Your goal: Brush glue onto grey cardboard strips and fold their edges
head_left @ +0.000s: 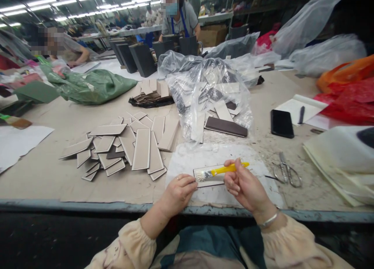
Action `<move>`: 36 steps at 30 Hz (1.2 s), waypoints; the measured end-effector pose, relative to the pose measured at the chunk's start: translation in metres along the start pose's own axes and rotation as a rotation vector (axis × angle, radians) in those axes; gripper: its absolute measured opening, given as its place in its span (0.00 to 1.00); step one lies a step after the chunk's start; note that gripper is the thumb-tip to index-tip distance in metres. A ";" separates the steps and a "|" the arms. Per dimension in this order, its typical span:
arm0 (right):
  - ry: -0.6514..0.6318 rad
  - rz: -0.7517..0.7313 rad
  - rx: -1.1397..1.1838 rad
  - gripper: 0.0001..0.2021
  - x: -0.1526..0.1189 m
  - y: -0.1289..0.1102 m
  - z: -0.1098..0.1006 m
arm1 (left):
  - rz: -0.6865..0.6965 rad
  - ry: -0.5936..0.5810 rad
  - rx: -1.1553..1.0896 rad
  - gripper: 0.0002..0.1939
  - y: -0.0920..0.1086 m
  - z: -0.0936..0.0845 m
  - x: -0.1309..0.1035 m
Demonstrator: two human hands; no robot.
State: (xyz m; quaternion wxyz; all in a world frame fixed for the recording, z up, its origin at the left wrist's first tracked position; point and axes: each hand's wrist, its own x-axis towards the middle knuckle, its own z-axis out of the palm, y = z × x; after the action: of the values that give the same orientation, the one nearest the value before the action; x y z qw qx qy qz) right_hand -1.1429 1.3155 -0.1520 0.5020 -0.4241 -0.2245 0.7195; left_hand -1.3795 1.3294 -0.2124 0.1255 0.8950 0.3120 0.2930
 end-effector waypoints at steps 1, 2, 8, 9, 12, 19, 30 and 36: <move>0.010 0.001 -0.044 0.19 0.002 0.001 0.000 | 0.000 0.002 0.007 0.11 0.000 0.000 0.000; 0.022 -0.003 -0.102 0.19 0.003 0.002 0.000 | 0.001 0.000 0.014 0.11 0.000 0.000 0.000; 0.180 -0.202 -0.686 0.21 0.008 0.005 -0.007 | 0.016 -0.011 0.037 0.11 0.001 -0.002 0.003; 0.198 -0.236 -0.766 0.21 0.008 0.006 -0.007 | 0.016 -0.011 0.038 0.11 0.002 -0.002 0.003; 0.161 -0.312 -0.946 0.19 0.008 0.008 -0.003 | 0.013 -0.014 0.044 0.11 0.002 -0.002 0.003; 0.152 -0.557 -1.159 0.14 0.008 0.008 0.003 | 0.002 -0.034 0.047 0.10 0.004 -0.004 0.007; 0.441 -0.703 -1.382 0.16 0.000 -0.022 -0.042 | 0.016 -0.037 0.040 0.10 0.003 -0.004 0.008; 0.603 -0.723 -1.557 0.19 -0.003 -0.032 -0.069 | 0.021 -0.033 0.032 0.11 0.003 -0.006 0.008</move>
State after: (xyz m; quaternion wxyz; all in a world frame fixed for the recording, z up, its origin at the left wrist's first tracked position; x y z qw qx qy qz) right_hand -1.0676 1.3178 -0.1645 0.3062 -0.7173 -0.6254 0.0219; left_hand -1.3763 1.3323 -0.2030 0.1132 0.9047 0.3053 0.2747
